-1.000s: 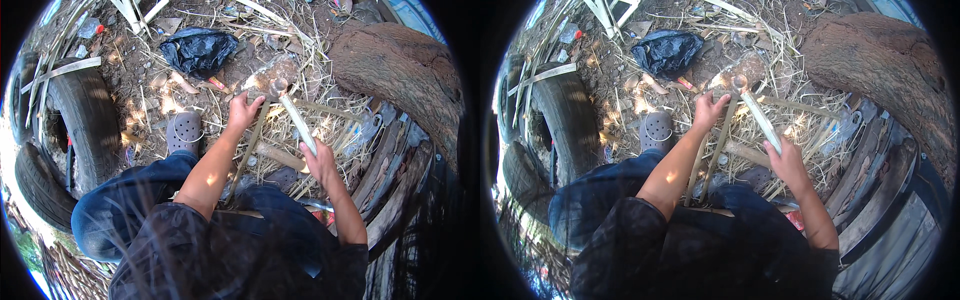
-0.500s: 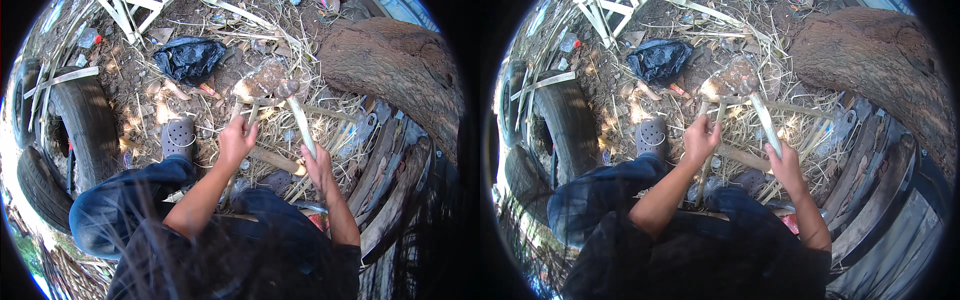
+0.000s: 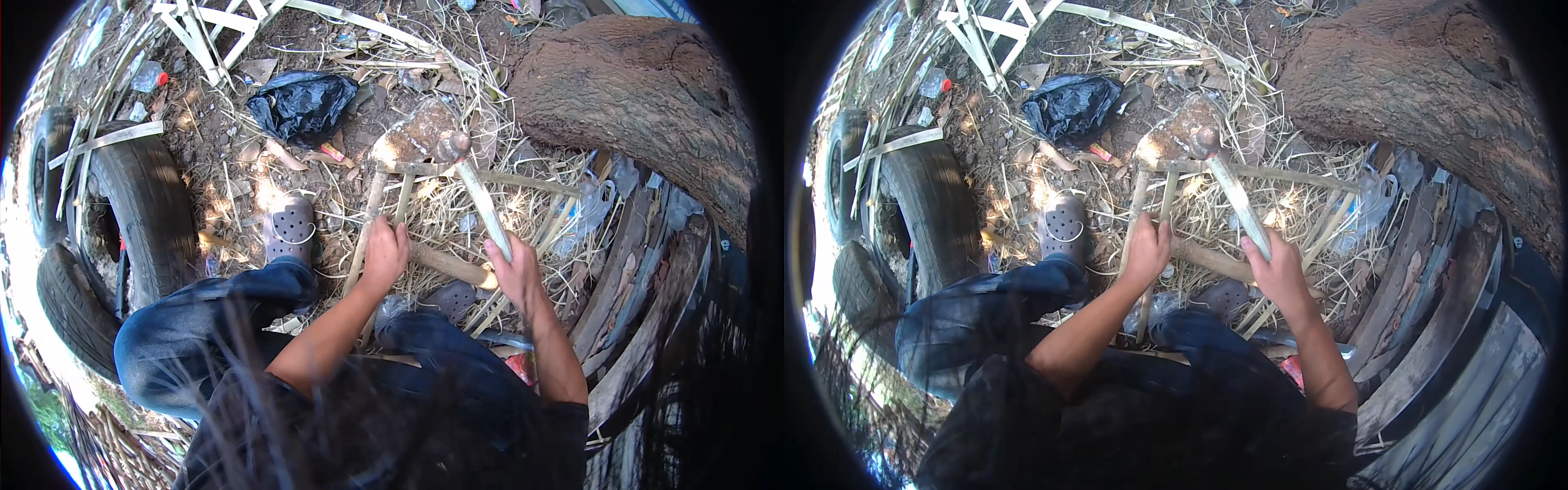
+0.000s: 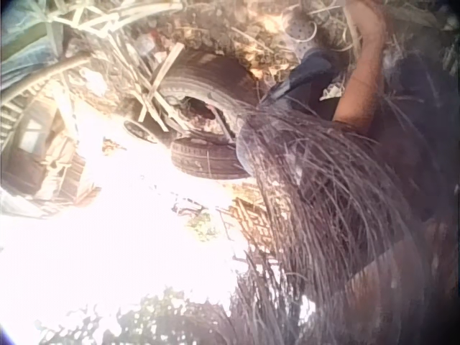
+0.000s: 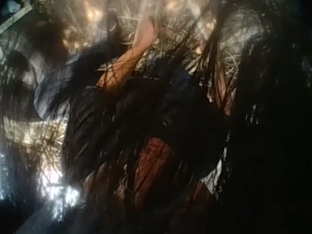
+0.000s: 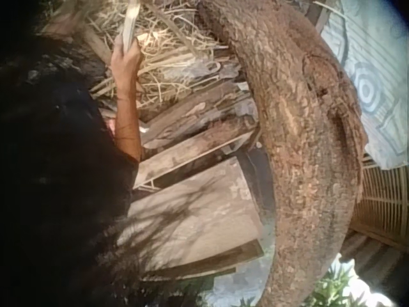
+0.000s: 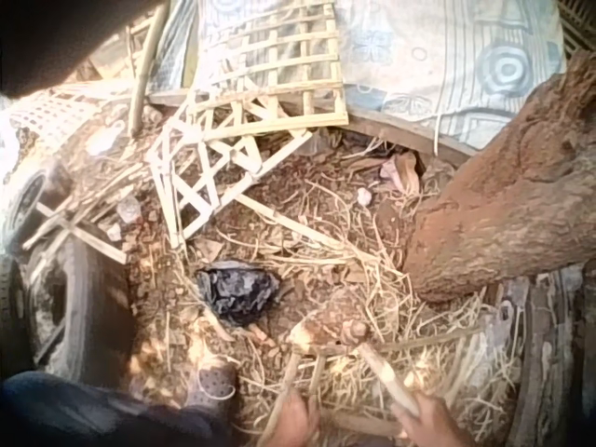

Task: The person is assembling a bamboo frame by hammering joints together with a hammer while sitting on the ground in a cluttered outdoor workshop.

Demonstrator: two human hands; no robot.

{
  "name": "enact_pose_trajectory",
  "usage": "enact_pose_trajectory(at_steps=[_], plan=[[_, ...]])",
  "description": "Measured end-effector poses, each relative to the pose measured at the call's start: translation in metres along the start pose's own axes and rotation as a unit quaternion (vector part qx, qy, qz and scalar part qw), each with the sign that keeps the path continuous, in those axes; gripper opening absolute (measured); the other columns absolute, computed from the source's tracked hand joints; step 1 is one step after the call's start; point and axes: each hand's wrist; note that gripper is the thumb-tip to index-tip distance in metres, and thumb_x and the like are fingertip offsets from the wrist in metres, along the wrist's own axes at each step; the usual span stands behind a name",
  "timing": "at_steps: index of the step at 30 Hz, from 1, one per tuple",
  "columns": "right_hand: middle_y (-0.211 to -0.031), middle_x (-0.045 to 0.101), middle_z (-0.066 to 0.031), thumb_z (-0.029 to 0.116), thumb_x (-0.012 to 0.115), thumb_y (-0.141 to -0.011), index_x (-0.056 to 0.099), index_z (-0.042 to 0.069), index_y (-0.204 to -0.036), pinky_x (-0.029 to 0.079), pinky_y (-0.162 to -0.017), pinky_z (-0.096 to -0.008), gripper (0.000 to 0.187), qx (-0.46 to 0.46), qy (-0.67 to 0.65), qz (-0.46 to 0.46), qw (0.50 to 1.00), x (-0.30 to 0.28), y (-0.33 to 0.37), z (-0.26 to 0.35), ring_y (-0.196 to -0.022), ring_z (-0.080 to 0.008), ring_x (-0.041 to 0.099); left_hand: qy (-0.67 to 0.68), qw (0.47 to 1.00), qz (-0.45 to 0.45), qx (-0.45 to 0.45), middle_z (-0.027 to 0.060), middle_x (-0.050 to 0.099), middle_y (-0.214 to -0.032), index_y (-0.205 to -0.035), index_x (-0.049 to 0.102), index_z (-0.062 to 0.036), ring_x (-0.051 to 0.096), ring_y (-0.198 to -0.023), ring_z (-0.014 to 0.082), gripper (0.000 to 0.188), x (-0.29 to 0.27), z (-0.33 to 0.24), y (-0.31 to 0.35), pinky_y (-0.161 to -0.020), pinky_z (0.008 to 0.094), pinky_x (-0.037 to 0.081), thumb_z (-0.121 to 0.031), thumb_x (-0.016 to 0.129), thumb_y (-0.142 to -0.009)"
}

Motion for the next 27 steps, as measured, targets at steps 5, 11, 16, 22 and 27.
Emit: enact_pose_trajectory(at_steps=[5,11,16,22,27], plan=[[-0.072,0.062,-0.0181,0.033,0.059,-0.097,0.061,-0.006,-0.099,0.046,-0.059,-0.0421,0.039,0.011,0.008,0.006,1.0,0.003,0.0,0.006,-0.065,-0.0321,0.062,0.077,0.994,-0.021,-0.072,0.0259,0.061,-0.078,-0.093,0.055,0.0048,0.061,-0.078,0.0455,0.031,0.021,0.014,-0.001,-0.074,0.0503,0.047,-0.024,0.047,-0.101],[-0.073,0.063,-0.0194,0.033,0.06,-0.096,0.062,-0.006,-0.1,0.047,-0.06,-0.0423,0.039,0.018,0.02,0.012,1.0,0.006,-0.001,0.019,-0.066,-0.0336,0.063,0.136,0.987,-0.033,-0.073,0.02,0.058,-0.067,-0.088,0.053,0.0005,0.058,-0.062,0.0375,0.034,0.038,0.037,-0.01,-0.062,0.047,0.044,-0.026,0.039,-0.104],[-0.074,0.064,-0.0206,0.032,0.061,-0.096,0.062,-0.006,-0.1,0.048,-0.062,-0.0425,0.039,0.025,0.033,0.014,0.999,0.009,-0.007,0.026,-0.068,-0.0348,0.064,0.181,0.98,-0.037,-0.072,0.0185,0.055,-0.063,-0.086,0.051,0.0,0.055,-0.056,0.0321,0.033,0.037,0.034,-0.008,-0.056,0.0431,0.043,-0.026,0.042,-0.104],[-0.075,0.064,-0.022,0.032,0.062,-0.095,0.062,-0.007,-0.1,0.049,-0.064,-0.0428,0.039,0.03,0.047,0.018,0.998,0.014,-0.014,0.034,-0.07,-0.0363,0.065,0.167,0.984,-0.05,-0.036,0.0193,0.054,-0.062,-0.085,0.051,0.0007,0.052,-0.054,0.0343,0.032,0.035,0.035,-0.013,-0.055,0.0436,0.042,-0.026,0.046,-0.103],[-0.077,0.065,-0.0237,0.031,0.063,-0.094,0.062,-0.008,-0.1,0.049,-0.065,-0.0432,0.039,0.027,0.073,0.033,0.996,0.021,-0.019,0.038,-0.071,-0.0386,0.065,0.171,0.981,-0.04,-0.076,0.028,0.059,-0.071,-0.09,0.053,0.0004,0.058,-0.068,0.0492,0.03,0.028,0.035,-0.016,-0.06,0.0544,0.042,-0.026,0.048,-0.102]])
Point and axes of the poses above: each hand's wrist, its own y-axis away from the middle knuckle, its own x-axis out of the palm, z = x × y
